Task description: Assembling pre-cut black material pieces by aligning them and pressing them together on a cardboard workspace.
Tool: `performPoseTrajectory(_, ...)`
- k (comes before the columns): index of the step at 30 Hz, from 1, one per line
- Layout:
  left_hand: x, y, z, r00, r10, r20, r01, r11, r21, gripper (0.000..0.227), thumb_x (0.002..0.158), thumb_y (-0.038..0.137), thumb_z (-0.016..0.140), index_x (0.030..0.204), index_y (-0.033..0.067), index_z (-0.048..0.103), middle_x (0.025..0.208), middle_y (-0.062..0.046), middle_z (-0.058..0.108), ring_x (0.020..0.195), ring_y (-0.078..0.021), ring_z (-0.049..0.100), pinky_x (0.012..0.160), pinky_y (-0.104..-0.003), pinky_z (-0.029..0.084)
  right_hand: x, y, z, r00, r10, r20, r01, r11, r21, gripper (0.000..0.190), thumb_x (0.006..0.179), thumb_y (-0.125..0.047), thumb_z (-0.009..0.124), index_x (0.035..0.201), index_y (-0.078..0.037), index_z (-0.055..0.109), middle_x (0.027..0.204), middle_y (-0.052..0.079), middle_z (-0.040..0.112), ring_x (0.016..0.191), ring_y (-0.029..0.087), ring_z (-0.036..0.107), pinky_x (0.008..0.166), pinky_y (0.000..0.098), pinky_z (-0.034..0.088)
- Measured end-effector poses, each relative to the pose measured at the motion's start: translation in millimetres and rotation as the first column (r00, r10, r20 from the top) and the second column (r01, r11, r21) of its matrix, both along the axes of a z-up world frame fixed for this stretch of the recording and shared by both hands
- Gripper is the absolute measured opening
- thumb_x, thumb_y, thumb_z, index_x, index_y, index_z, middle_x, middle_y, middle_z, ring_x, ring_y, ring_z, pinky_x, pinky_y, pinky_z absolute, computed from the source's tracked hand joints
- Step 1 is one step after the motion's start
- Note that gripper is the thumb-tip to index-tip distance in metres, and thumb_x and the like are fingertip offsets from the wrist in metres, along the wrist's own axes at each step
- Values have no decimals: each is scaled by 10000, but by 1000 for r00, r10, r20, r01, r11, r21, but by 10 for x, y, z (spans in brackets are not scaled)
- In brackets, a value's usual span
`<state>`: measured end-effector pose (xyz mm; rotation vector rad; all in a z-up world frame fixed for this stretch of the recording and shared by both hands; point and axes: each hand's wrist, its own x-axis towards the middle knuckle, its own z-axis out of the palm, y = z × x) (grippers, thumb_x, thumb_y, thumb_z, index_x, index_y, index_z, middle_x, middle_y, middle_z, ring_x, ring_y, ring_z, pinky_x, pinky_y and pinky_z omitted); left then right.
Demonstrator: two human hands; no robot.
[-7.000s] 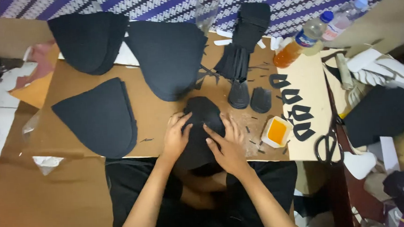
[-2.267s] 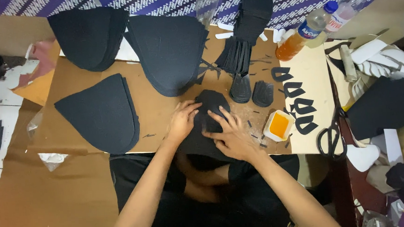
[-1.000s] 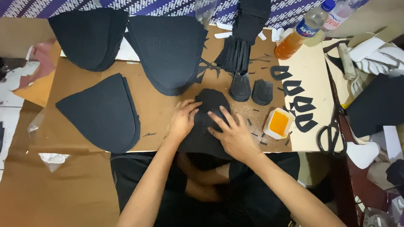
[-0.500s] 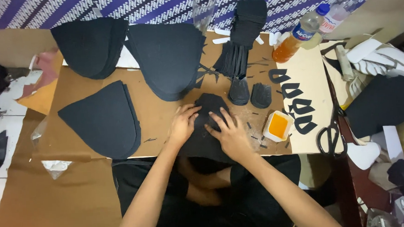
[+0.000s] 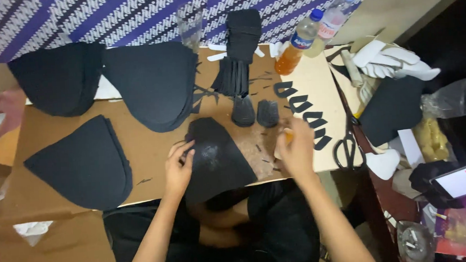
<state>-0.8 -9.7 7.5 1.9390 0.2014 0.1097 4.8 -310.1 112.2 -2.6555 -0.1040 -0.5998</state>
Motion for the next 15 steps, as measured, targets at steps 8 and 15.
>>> performPoseTrajectory(8,-9,-61,7,998,60,-18,-60,998,30,266,978,159,642,1196,237,773,1219,-54,691,961,-271,696,845,-391,565,950,-746,-220,965,-163,-207,181,981,74,539,866,-86,670,1384,-173,548,949,32,755,922,318,723,847,490,538)
performPoseTrajectory(15,4,-94,120,998,32,55,-32,999,-12,422,987,95,599,1384,216,675,1280,-178,667,1098,-355,669,937,-434,548,1867,-986,-942,912,-237,-334,62,886,-460,568,841,-371,780,1354,-335,537,1045,44,728,1012,247,722,937,389,539)
